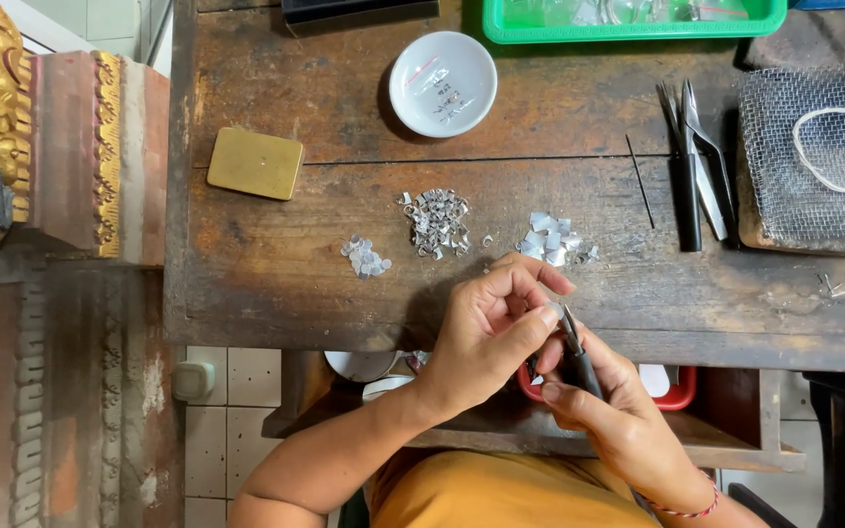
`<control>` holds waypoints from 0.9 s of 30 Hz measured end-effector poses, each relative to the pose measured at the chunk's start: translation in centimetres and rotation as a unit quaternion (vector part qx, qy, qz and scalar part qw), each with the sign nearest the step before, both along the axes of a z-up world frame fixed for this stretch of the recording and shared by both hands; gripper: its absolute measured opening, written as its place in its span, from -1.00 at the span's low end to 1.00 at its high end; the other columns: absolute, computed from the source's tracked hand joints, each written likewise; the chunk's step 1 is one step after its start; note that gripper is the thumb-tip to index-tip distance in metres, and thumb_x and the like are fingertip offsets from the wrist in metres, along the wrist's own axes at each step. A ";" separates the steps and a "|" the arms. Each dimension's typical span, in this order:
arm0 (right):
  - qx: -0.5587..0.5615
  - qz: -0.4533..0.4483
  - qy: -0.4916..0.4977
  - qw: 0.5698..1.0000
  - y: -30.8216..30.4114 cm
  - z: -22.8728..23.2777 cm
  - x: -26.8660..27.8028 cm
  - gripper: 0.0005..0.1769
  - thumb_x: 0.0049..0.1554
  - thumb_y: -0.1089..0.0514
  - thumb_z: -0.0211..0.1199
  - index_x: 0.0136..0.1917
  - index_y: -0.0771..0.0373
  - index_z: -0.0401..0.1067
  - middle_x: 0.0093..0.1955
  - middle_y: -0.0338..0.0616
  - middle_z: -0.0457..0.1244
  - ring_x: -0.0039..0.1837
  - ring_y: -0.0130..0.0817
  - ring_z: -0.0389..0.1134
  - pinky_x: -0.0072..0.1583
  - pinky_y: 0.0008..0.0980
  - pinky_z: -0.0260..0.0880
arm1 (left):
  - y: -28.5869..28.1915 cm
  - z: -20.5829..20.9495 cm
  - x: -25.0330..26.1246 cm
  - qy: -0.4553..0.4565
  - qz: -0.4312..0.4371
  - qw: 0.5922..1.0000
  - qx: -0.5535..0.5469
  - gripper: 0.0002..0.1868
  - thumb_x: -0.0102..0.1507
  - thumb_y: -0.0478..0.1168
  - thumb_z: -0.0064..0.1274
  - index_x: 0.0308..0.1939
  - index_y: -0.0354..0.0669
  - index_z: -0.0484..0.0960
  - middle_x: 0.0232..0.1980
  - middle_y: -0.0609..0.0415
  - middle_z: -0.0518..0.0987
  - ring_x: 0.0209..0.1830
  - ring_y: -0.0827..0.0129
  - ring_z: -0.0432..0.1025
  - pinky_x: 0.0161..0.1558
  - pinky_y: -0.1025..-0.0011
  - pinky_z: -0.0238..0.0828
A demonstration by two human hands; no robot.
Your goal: The person uses pliers to shape and assemble small silver components on a wooden workbench in a jewelry workshop.
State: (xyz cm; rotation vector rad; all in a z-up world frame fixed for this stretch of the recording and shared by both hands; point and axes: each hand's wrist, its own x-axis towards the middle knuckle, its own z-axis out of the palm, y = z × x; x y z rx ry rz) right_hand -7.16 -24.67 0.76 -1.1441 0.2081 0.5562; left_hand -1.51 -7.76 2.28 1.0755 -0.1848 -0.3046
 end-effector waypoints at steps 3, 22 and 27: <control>-0.008 0.009 -0.002 1.000 0.1 0.2 -0.1 -0.88 0.12 0.33 0.24 -0.07 0.30 0.33 -0.25 -0.20 0.05 -0.31 -0.44 -0.03 -0.30 -0.45 -0.07 | 0.3 -0.4 0.1 -0.008 -0.011 1.000 -0.007 -0.84 0.37 -0.29 -0.04 -0.32 -0.16 0.38 0.01 -0.09 0.41 -0.56 0.41 0.42 -0.39 0.55 0.41; -0.009 0.028 0.013 0.999 -0.4 0.0 -0.2 -0.88 0.10 0.33 0.26 -0.08 0.34 0.36 -0.28 -0.16 0.10 -0.26 -0.39 0.02 -0.25 -0.43 -0.04 | 0.7 0.4 0.4 0.011 -0.044 0.999 -0.013 -0.83 0.30 -0.44 -0.11 -0.37 -0.19 0.32 -0.13 -0.09 0.44 -0.55 0.37 0.44 -0.49 0.53 0.36; -0.012 0.035 0.014 0.999 -0.6 -0.4 -0.2 -0.89 0.11 0.35 0.24 -0.06 0.35 0.39 -0.26 -0.15 0.12 -0.28 -0.42 0.01 -0.26 -0.45 -0.06 | 0.9 0.7 0.7 0.004 -0.055 0.998 0.001 -0.80 0.29 -0.46 -0.09 -0.40 -0.17 0.32 -0.15 -0.08 0.42 -0.56 0.38 0.44 -0.50 0.57 0.35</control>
